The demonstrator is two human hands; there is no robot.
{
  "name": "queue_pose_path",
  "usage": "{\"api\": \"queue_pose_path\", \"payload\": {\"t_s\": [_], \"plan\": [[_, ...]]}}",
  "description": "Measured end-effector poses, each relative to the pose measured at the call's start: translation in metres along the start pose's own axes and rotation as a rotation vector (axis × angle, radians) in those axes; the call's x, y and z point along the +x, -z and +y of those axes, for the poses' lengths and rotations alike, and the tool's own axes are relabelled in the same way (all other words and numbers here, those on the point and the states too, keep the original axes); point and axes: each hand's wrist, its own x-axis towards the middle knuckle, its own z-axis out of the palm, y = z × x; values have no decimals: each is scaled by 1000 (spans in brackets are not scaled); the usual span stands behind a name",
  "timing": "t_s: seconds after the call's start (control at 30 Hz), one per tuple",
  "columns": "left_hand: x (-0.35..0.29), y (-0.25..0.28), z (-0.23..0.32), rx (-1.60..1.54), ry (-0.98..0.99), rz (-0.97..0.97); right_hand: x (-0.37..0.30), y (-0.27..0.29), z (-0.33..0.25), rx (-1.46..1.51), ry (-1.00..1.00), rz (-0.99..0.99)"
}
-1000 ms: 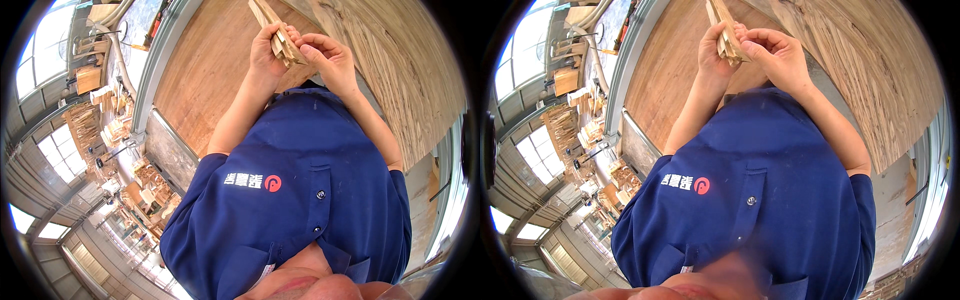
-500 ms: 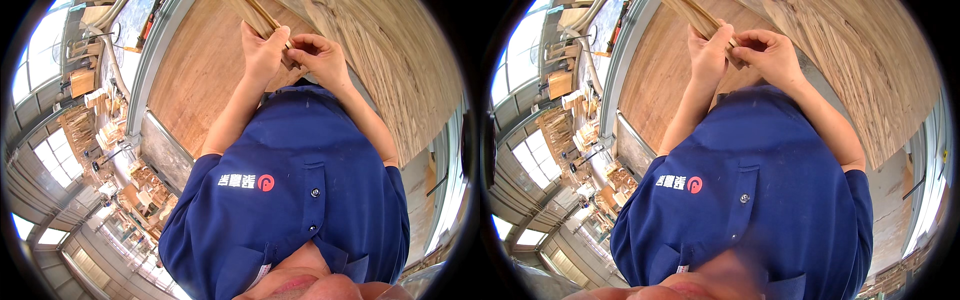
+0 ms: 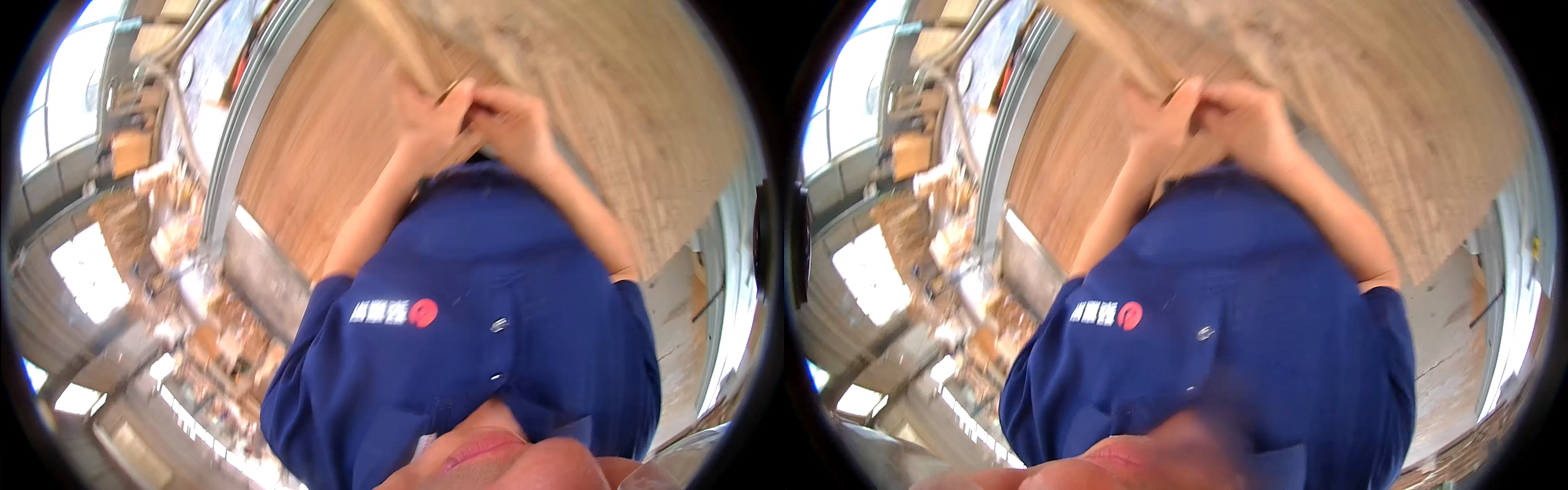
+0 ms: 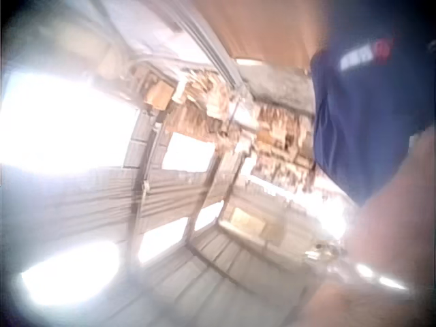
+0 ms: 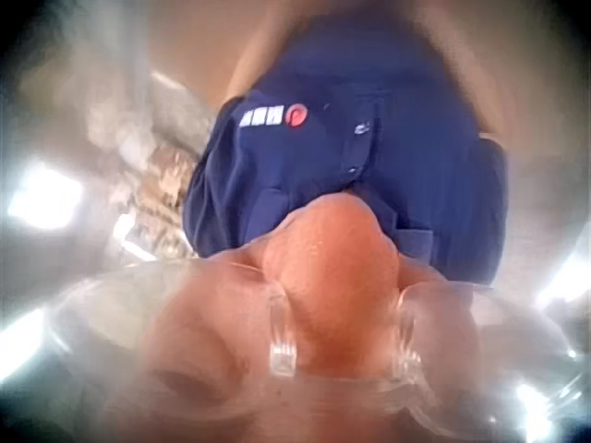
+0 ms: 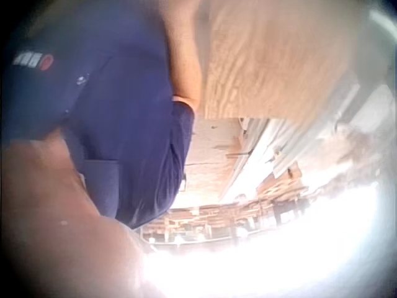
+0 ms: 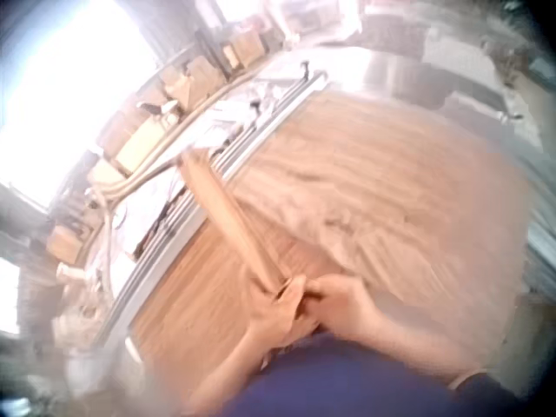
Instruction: The person collects thin wood strips and fits them into the edge of a larger wooden panel on a sliding table saw, then puts on safety glasses.
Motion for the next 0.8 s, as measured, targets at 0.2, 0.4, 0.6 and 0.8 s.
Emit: {"api": "queue_pose_path", "payload": {"t_s": [0.2, 0.4, 0.6, 0.8], "plan": [[15, 7, -44, 79, -206, 180, 9, 13, -21, -179, 72, -147], [26, -16, -48, 104, -372, 189, 2, 29, -18, -306, 217, -35], [21, -35, -37, 56, -280, 167, -3, 38, -10, -366, 308, 36], [18, -57, -36, -114, -196, 112, -8, 57, -7, -444, 301, 42]]}}
